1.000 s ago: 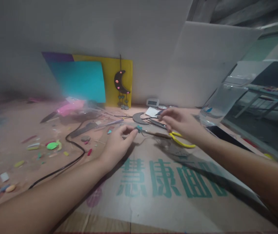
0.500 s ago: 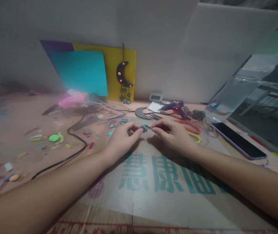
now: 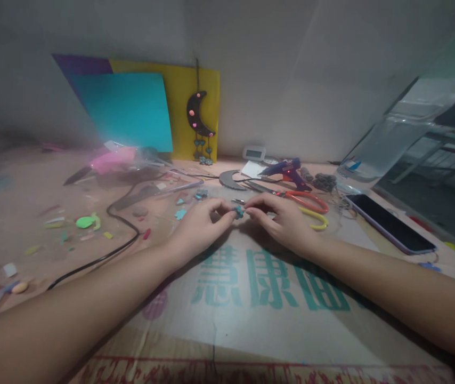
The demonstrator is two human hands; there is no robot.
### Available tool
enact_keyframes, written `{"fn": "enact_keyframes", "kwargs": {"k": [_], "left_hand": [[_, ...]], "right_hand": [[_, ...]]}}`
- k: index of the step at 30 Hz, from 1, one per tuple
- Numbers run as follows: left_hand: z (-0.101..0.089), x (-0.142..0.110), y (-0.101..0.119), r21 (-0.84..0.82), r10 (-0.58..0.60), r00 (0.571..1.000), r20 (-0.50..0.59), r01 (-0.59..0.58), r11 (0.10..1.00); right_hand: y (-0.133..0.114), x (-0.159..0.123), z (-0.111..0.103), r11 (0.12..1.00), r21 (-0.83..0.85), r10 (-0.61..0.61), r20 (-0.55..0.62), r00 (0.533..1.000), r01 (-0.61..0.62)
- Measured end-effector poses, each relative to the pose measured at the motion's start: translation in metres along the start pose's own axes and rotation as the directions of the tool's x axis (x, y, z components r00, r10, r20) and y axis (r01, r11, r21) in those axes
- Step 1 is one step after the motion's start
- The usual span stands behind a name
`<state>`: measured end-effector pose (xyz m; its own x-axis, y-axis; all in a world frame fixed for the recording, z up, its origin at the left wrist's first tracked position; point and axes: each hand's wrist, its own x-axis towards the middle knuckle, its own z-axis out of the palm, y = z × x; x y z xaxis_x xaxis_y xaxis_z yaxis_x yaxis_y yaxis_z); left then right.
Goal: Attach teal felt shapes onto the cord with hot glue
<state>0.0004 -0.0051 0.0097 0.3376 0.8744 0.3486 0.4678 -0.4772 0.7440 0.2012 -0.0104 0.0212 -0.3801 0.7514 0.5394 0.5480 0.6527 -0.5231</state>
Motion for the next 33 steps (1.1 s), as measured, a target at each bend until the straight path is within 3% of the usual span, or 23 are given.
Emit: {"fn": "enact_keyframes", "kwargs": {"k": [6,13,25,30,33], "left_hand": [[-0.002,-0.002,0.004,-0.068,-0.015,0.999,-0.038,0.012,0.998],[-0.001,-0.002,0.003,-0.106,0.011,1.000,-0.008,-0.012,0.994],[-0.003,-0.003,0.009,-0.090,-0.020,0.999,-0.027,0.018,0.996],[-0.003,-0.002,0.007,-0.071,-0.018,0.999,-0.033,0.015,0.997],[-0.002,-0.001,0.005,-0.016,0.011,1.000,-0.018,-0.012,1.000]], "right_hand": [[-0.003,0.000,0.007,0.923,0.279,0.232,0.143,0.962,-0.264],[-0.009,0.000,0.005,0.896,0.247,0.337,0.158,0.928,-0.368],[-0.006,0.000,0.008,0.934,0.171,0.287,0.163,0.944,-0.314],[-0.002,0.001,0.004,0.996,-0.014,0.092,0.069,0.993,-0.091],[-0.002,0.001,0.000,0.994,-0.096,-0.057,0.018,0.998,0.059]]}}
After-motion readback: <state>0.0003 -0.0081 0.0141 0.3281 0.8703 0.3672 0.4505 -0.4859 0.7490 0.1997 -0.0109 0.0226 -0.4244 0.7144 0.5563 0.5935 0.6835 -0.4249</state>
